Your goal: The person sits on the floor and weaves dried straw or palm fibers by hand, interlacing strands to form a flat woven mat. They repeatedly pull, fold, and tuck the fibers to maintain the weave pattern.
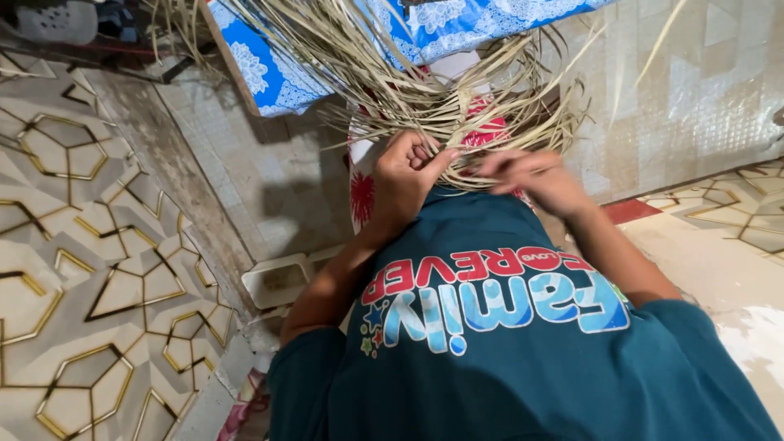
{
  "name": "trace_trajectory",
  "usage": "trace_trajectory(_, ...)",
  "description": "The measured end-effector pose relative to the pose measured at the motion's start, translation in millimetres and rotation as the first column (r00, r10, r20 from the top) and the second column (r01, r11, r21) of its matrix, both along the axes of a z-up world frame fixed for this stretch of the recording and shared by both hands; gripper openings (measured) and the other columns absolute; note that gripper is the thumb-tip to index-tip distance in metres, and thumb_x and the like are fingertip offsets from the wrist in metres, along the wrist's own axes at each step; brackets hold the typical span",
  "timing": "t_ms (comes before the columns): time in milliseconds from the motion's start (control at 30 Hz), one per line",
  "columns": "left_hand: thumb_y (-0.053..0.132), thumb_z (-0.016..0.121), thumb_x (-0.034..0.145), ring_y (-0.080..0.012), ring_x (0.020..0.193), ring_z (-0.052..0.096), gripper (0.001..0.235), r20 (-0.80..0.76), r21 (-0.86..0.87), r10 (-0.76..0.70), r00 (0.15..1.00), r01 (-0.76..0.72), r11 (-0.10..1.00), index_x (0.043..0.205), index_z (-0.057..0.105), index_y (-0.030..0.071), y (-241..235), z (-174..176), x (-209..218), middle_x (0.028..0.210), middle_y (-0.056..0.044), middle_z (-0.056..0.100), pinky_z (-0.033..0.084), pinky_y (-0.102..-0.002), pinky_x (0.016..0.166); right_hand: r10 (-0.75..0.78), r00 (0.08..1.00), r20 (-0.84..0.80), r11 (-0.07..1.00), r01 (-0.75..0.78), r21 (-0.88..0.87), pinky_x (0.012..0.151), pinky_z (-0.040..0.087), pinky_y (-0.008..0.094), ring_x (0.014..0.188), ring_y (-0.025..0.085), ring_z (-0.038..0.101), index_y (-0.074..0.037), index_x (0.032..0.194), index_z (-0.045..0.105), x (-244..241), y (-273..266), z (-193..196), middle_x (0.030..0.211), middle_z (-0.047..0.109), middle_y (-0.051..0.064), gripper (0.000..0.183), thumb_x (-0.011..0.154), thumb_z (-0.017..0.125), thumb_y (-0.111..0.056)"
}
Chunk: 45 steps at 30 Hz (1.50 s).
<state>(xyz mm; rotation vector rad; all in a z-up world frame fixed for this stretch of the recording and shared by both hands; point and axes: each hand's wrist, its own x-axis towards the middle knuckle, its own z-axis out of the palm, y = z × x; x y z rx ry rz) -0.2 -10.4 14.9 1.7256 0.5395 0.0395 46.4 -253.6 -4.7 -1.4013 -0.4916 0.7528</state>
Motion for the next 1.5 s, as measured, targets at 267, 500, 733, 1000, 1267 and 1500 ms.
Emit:
trace_trajectory(267, 0.024, 0.095, 0.072, -0.0188, 0.067, 0.067, 0.034, 0.200, 0.152, -0.165, 0.966, 0.136, 0.979, 0.089, 0.071, 0.009, 5, -4, -8, 0.077, -0.004, 0.061, 0.057, -0.028, 0.055, 0.210, 0.968, 0.135, -0.112, 0.161, -0.981, 0.077, 0.057, 0.060, 0.096, 0.053, 0.073, 0.014, 0.112, 0.075, -2, -190, -72, 0.095, 0.073, 0.038, 0.060, 0.084, 0.090, -0.037)
trace_trajectory(500, 0.025, 0.095, 0.071, -0.0196, 0.066, 0.064, 0.033, 0.121, 0.074, -0.155, 0.980, 0.147, 0.986, 0.092, 0.072, 0.012, 4, -7, -10, 0.077, -0.005, 0.057, 0.058, -0.030, 0.059, -0.053, 0.589, 0.807, 0.635, 0.643, -0.428, 0.093, 0.055, 0.050, 0.104, 0.048, 0.060, 0.016, 0.137, 0.061, 37, -49, 43, 0.117, 0.053, 0.028, 0.052, 0.092, 0.085, 0.024)
trace_trajectory(733, 0.021, 0.088, 0.080, -0.0128, 0.067, 0.060, 0.024, 0.077, -0.134, -0.171, 0.982, 0.180, 0.974, 0.092, 0.072, 0.009, 6, -46, -10, 0.074, -0.003, 0.051, 0.055, -0.028, 0.061, 0.179, 0.724, 0.666, 0.933, 0.089, -0.348, 0.078, 0.055, 0.047, 0.088, 0.040, 0.067, -0.001, 0.109, 0.076, 49, 88, 75, 0.098, 0.066, 0.018, 0.014, 0.095, 0.075, -0.003)
trace_trajectory(1000, 0.010, 0.082, 0.080, -0.0238, 0.064, 0.065, 0.021, 0.130, -0.051, -0.217, 0.967, 0.225, 0.973, 0.089, 0.065, 0.001, 32, 20, 4, 0.079, -0.009, 0.043, 0.056, -0.034, 0.060, 0.541, 0.757, 0.366, 0.781, -0.292, -0.552, 0.065, 0.051, 0.053, 0.073, 0.041, 0.065, -0.003, 0.090, 0.074, 88, 112, 86, 0.086, 0.063, 0.019, 0.013, 0.094, 0.069, -0.014)
trace_trajectory(1267, -0.003, 0.086, 0.084, -0.0218, 0.078, 0.056, 0.038, 0.412, 0.445, -0.260, 0.873, 0.057, 0.894, 0.106, 0.055, 0.001, 27, 8, -1, 0.114, -0.015, 0.047, 0.056, -0.034, 0.070, 0.577, 0.808, -0.120, 0.582, -0.509, -0.635, 0.058, 0.047, 0.032, 0.056, 0.015, 0.062, -0.008, 0.088, 0.075, 113, 130, 90, 0.068, 0.072, 0.004, 0.005, 0.086, 0.079, -0.005)
trace_trajectory(1500, 0.012, 0.080, 0.089, -0.0142, 0.078, 0.058, 0.017, 0.196, -0.079, -0.042, 0.980, 0.059, 0.995, 0.096, 0.067, 0.006, 16, -28, -1, 0.094, -0.005, 0.058, 0.053, -0.027, 0.068, 0.485, 0.871, -0.079, 0.658, -0.423, -0.623, 0.065, 0.051, 0.029, 0.066, 0.014, 0.067, -0.008, 0.086, 0.076, 110, 133, 99, 0.074, 0.075, 0.004, 0.015, 0.087, 0.083, -0.021)
